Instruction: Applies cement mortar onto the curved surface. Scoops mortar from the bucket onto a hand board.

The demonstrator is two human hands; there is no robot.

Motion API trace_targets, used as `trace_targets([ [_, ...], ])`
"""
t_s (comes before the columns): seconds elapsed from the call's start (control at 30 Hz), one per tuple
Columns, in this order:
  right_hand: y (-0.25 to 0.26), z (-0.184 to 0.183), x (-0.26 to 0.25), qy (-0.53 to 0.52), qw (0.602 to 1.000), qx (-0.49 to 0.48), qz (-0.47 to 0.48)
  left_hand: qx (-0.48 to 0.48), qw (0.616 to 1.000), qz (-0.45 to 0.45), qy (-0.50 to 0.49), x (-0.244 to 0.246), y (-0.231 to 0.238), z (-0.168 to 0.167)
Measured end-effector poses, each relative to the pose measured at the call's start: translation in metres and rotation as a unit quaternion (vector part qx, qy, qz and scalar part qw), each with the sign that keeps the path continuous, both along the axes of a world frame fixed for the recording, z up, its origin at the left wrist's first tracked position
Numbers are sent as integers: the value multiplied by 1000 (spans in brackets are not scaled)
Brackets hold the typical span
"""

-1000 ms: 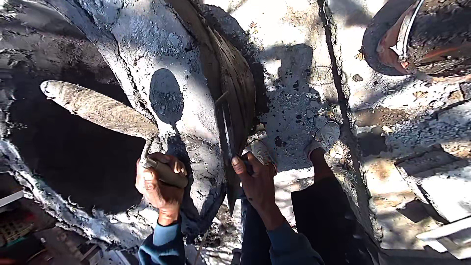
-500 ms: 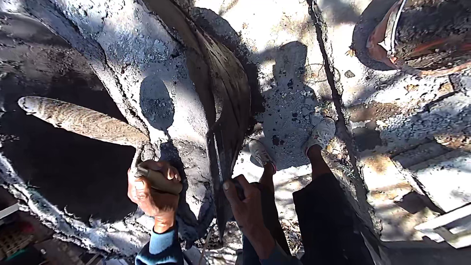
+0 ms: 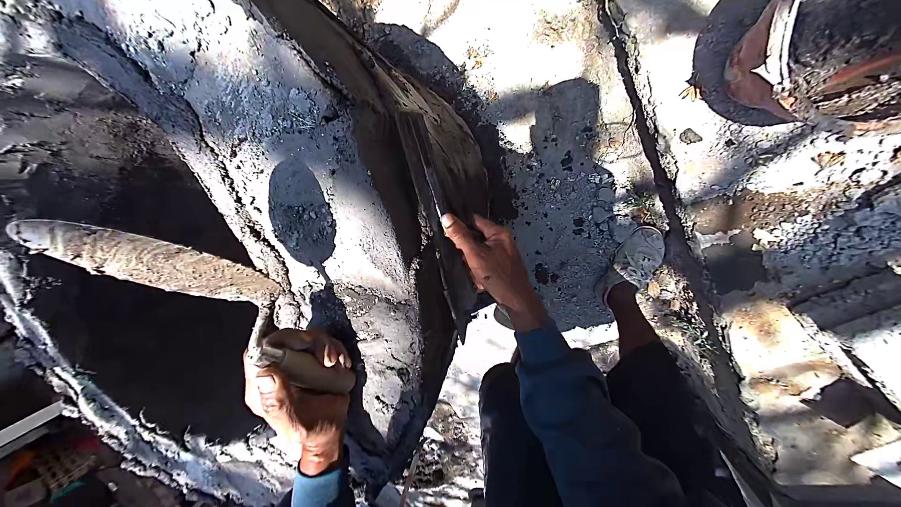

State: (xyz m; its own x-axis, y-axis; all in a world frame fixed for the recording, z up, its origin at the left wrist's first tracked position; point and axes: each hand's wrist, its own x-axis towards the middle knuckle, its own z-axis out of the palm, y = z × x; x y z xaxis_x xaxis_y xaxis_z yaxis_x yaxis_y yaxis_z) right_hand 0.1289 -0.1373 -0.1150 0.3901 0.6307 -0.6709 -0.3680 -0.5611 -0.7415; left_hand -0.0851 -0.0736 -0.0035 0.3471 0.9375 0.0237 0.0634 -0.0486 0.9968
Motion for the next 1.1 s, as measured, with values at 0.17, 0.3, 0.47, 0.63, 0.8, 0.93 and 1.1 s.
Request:
trace_targets([
  [0.17, 8, 26, 16, 14, 997, 76, 8, -6, 1000, -6, -3, 1, 1, -2],
  [0.3, -51, 52, -35, -70, 995, 66, 3, -13, 1000, 0, -2, 2, 1, 0],
  [0.47, -92, 23, -103, -112, 989, 42, -92, -9, 1000, -5, 14, 2, 1, 1],
  [0.63, -72, -35, -85, -98, 992, -38, -76, 8, 1000, -18, 23, 3, 1, 2],
  [0.8, -71, -94, -83, -17, 995, -85, -58, 13, 1000, -17, 16, 2, 3, 1],
  [0.93, -94, -59, -110, 128, 984, -62, -112, 2, 1000, -23, 9, 2, 3, 1],
  [1.1, -105, 20, -126, 100, 986, -16, -134, 16, 999, -26, 16, 0, 5, -1],
])
